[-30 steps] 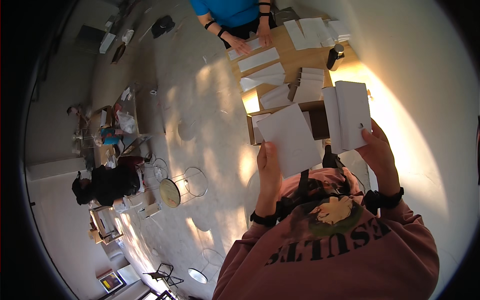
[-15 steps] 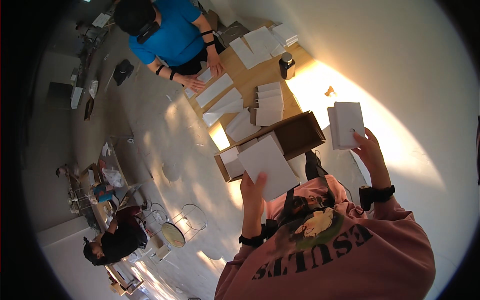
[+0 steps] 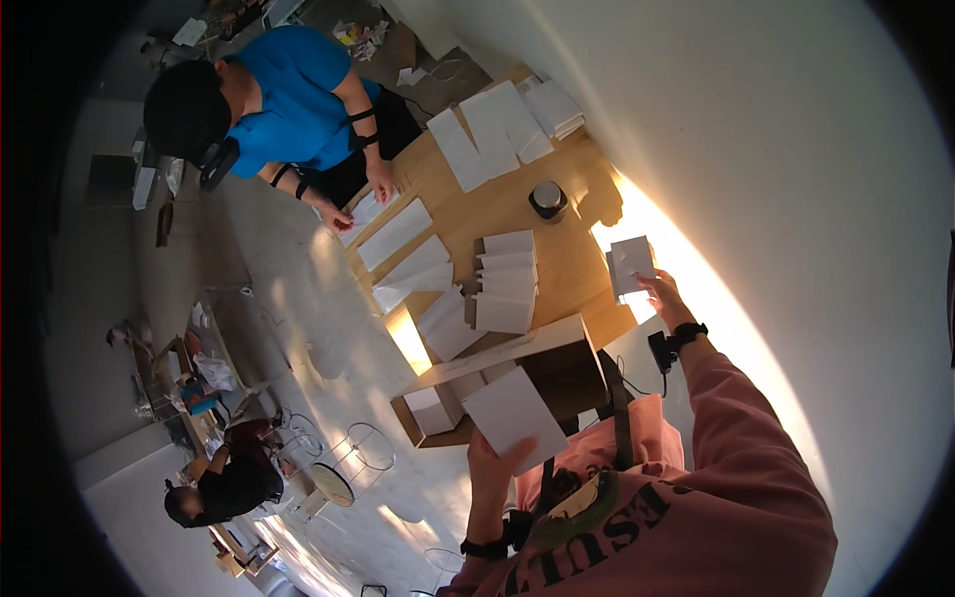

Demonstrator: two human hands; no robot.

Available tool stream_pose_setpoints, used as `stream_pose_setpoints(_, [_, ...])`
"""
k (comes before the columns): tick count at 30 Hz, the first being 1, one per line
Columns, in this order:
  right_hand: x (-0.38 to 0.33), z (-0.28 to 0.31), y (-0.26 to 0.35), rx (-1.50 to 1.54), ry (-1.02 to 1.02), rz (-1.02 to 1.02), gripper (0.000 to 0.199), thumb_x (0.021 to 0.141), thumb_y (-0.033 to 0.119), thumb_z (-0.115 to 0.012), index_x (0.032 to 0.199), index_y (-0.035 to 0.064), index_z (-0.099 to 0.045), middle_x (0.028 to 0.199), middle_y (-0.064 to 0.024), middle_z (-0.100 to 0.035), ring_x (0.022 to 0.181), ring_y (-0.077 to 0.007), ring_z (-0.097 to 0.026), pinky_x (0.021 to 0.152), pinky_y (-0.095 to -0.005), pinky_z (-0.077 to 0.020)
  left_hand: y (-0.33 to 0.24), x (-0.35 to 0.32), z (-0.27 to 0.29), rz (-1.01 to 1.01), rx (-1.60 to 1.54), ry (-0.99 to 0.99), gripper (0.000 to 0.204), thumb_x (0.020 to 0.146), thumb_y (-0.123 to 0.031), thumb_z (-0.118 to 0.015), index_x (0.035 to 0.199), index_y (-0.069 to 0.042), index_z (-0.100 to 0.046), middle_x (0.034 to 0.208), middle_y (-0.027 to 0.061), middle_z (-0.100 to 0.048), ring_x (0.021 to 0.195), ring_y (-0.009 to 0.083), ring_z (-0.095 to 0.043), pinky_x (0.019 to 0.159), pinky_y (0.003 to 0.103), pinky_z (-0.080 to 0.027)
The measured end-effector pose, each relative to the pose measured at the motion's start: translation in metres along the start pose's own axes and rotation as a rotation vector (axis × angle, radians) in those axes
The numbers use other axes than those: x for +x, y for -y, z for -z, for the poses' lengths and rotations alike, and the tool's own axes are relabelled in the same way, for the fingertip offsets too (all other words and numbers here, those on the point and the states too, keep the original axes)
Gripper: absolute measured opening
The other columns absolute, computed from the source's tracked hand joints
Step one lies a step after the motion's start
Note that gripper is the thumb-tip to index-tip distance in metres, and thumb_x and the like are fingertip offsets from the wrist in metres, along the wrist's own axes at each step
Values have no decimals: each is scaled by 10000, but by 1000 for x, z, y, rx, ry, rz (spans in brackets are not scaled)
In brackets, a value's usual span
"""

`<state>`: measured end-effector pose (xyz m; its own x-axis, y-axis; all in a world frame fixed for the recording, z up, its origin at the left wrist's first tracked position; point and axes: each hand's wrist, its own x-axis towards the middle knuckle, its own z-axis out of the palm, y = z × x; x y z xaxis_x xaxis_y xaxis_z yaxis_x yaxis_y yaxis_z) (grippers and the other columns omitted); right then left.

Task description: The person assembles a cardboard box, applies adhesive tape to the bottom, and then places several white rectangular paper products into the box from a table.

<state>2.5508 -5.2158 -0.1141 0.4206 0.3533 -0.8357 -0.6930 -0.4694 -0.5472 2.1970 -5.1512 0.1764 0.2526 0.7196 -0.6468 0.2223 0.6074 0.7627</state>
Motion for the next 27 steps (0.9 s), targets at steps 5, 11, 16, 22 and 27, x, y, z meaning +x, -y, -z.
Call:
stream_pose_setpoints(5, [51,-40,27,-43,47,48,569,686,163,-713,1178,111,-433,1078,-65,-517,1052,-186,-436,887,-447,-275,-4,9,-14,95,1,-166,486,659,-24,-727,1091,-16,-505,983,71,-591,897,164,-584,765,289,-493])
stream_pose_setpoints(11, [75,-48,25,-35,27,-20,527,690,134,-686,1164,92,-460,1008,-52,-521,991,-165,-469,798,-346,-377,1,18,-22,162,-113,-250,511,657,18,-699,1119,-13,-483,996,63,-569,912,179,-570,790,313,-480])
stream_pose_setpoints(16, [123,-21,-1,-295,40,157,553,662,66,-689,1159,34,-450,932,-82,-577,925,-230,-551,843,-363,-422,-8,30,-28,137,-120,-229,512,654,21,-702,1116,-18,-486,991,59,-568,911,176,-567,790,315,-476])
stream_pose_setpoints(22, [97,-69,58,-867,-415,623,496,693,32,-619,1143,-2,-414,1110,-202,-475,1098,-342,-433,943,-422,-355,-12,35,-23,165,-96,-308,496,657,27,-698,1106,-21,-494,988,51,-570,914,169,-566,788,309,-475])
stream_pose_setpoints(27, [150,-128,141,-209,-119,425,594,734,284,-726,1157,-24,-445,1036,-130,-533,930,-200,-524,788,-321,-455,1,39,-17,205,-118,-347,502,648,31,-706,1101,-23,-497,988,47,-572,911,167,-565,795,306,-471])
